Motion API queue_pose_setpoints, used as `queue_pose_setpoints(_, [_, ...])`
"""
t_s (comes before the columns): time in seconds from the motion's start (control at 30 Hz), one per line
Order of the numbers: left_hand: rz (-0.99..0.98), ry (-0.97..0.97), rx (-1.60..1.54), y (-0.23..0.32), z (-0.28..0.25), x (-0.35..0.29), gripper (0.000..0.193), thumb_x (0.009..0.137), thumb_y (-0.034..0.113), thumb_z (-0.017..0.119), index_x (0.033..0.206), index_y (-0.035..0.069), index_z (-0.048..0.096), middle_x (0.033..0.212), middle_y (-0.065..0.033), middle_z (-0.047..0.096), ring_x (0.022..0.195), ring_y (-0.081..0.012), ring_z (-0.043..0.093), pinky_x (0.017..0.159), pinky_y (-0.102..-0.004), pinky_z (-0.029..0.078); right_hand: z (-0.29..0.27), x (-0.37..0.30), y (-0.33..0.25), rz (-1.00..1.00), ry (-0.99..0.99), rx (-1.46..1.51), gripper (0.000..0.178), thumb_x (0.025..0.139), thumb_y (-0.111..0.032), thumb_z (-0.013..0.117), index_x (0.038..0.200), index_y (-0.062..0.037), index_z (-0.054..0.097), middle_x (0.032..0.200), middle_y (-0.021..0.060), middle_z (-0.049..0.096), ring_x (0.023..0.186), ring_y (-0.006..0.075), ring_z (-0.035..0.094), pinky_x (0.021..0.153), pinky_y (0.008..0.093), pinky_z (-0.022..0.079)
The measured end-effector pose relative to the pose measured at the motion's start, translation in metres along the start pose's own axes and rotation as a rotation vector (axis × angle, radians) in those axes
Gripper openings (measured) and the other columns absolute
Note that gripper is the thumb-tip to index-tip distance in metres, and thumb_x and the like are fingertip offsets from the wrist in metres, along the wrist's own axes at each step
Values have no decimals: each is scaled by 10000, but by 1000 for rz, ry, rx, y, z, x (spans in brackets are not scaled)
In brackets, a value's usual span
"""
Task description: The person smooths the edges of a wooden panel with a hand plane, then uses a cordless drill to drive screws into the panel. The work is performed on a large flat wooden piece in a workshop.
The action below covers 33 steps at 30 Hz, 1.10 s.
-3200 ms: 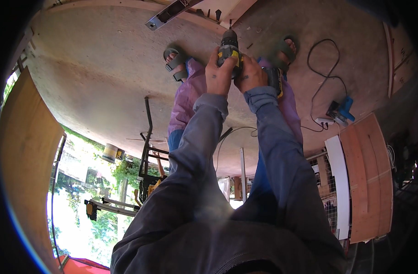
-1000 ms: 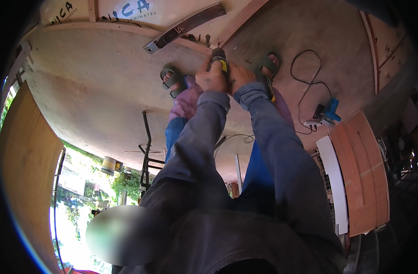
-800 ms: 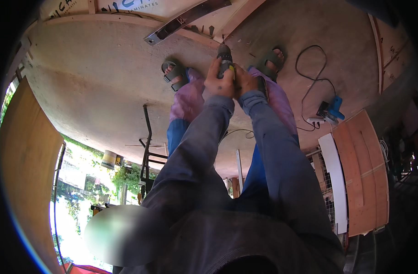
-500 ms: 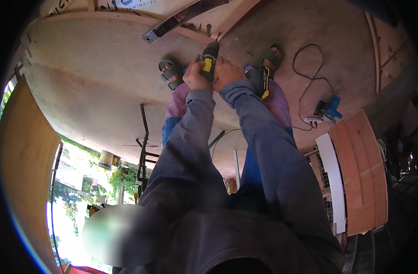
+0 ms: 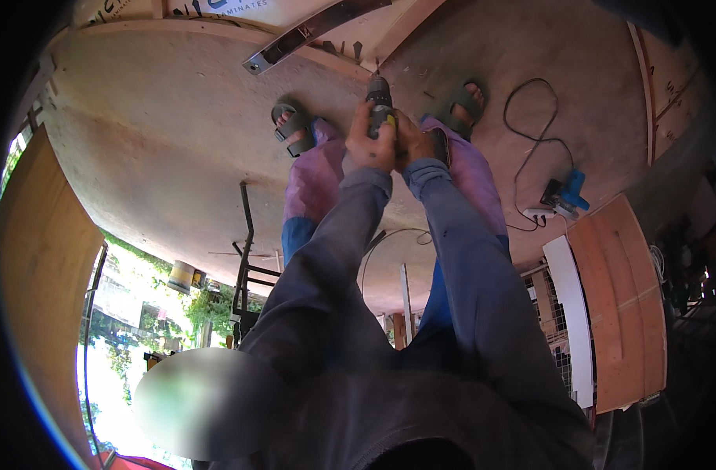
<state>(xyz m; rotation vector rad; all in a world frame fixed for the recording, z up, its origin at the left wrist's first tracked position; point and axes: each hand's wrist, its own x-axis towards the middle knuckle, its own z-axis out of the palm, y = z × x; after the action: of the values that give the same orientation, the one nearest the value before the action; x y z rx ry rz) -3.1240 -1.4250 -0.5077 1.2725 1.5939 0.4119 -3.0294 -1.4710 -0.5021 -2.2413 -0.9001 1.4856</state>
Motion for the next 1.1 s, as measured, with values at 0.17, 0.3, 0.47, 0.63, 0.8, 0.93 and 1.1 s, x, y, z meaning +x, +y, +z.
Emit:
queue_pose_setpoints(0.17, [-443,43,-514,12,-30,1,453,870,162,652,1290,-8,656,1210,-191,702,1016,-245,691,864,-330,550,29,-16,-11,23,170,177,595,812,-168,763,1353,-112,521,1156,223,691,1093,427,666,880,494,547])
queue_pose_setpoints(0.3, [-497,126,-620,2,-39,-7,354,991,301,625,1183,12,697,1035,-123,729,812,-172,673,706,-287,513,4,-48,-33,41,239,282,588,822,-147,769,1363,-108,545,1097,184,725,1028,392,708,829,429,576])
queue_pose_setpoints(0.47, [-651,-197,-194,-82,13,-34,339,954,289,671,1054,-28,738,878,-122,738,734,-195,702,616,-338,548,-49,-109,-46,108,372,497,533,829,-141,764,1323,-81,575,1061,149,737,950,297,736,826,405,577])
queue_pose_setpoints(0.63, [-715,-144,42,-134,129,-7,407,854,350,774,973,-39,778,839,-154,756,777,-239,740,698,-376,581,-127,-131,-7,375,315,851,492,757,23,671,1247,34,618,1101,161,694,849,229,680,785,357,552])
queue_pose_setpoints(0.8, [-727,11,332,-90,213,25,430,813,356,800,941,-54,770,874,-256,735,835,-394,735,809,-454,572,-169,-105,28,504,393,1086,643,723,54,598,1361,49,516,1195,181,648,735,189,631,733,347,547])
queue_pose_setpoints(0.93, [-671,129,368,-84,224,28,318,828,262,766,887,-51,775,864,-269,737,843,-388,747,807,-475,580,-177,-97,22,466,354,1134,631,725,52,597,1350,69,512,1218,190,636,740,191,633,736,344,545])
queue_pose_setpoints(1.1, [-922,42,-578,-103,159,51,282,893,150,666,1115,-23,671,909,-176,731,812,-350,738,779,-473,620,-164,-96,8,358,194,1014,583,730,54,596,1310,69,537,1133,188,667,753,195,636,749,349,541])
